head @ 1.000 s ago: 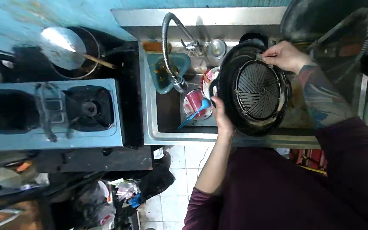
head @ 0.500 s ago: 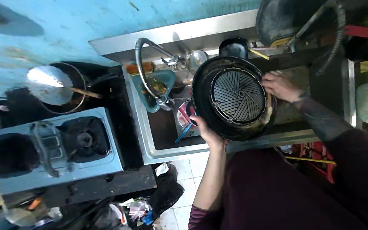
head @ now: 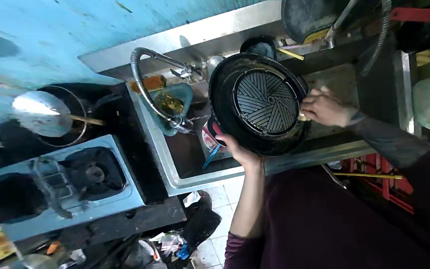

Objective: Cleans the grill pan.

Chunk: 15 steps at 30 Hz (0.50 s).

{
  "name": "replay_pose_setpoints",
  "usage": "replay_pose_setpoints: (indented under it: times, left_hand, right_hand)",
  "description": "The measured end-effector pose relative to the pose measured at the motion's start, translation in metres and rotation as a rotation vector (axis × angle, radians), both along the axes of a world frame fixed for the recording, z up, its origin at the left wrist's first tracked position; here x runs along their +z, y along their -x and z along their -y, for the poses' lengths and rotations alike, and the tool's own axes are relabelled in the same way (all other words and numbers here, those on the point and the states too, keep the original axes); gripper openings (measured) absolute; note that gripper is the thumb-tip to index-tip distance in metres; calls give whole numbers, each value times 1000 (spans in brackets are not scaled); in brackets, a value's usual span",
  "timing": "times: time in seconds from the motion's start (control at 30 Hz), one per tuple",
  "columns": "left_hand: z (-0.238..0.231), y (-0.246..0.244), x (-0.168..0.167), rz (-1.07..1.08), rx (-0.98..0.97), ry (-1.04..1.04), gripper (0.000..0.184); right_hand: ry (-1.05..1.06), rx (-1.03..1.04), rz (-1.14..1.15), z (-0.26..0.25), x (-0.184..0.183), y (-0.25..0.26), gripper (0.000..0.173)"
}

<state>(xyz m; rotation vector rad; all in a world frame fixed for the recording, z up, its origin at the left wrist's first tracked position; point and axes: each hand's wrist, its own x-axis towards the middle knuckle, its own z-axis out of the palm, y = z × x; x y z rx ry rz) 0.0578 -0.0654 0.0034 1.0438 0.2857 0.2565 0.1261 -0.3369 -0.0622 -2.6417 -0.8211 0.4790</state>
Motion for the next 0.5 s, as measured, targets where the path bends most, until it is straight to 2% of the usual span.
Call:
replay_pose_setpoints:
  times: [0.1, 0.17, 0.23, 0.3, 0.37, 0.43, 0.5]
  left_hand:
    - [4, -1, -2, -11, -2, -26, 67]
    - [9, 0, -2, -30, 1, -31, 69]
    - [15, 1, -1, -46, 14, -35, 67]
    - [22, 4, 1, -65, 9, -13, 66]
    - [24, 6, 5, -99, -20, 9, 66]
    - [25, 4, 12, -125, -18, 15, 66]
    - [26, -4, 11, -118, 53, 27, 65]
  right_hand:
    - [-188, -50, -199, -14, 16, 46, 34]
    - [-378, -84, -318, -31, 34, 64, 31]
    - [-576, -109, -336, -55, 50, 75, 26]
    - [-714, -43, -264, -74, 57, 76, 25]
    - [-744, 79, -90, -74, 58, 73, 25]
    - [-652, 181, 133, -54, 53, 67, 21]
    - [-548, 207, 238, -26, 49, 62, 20]
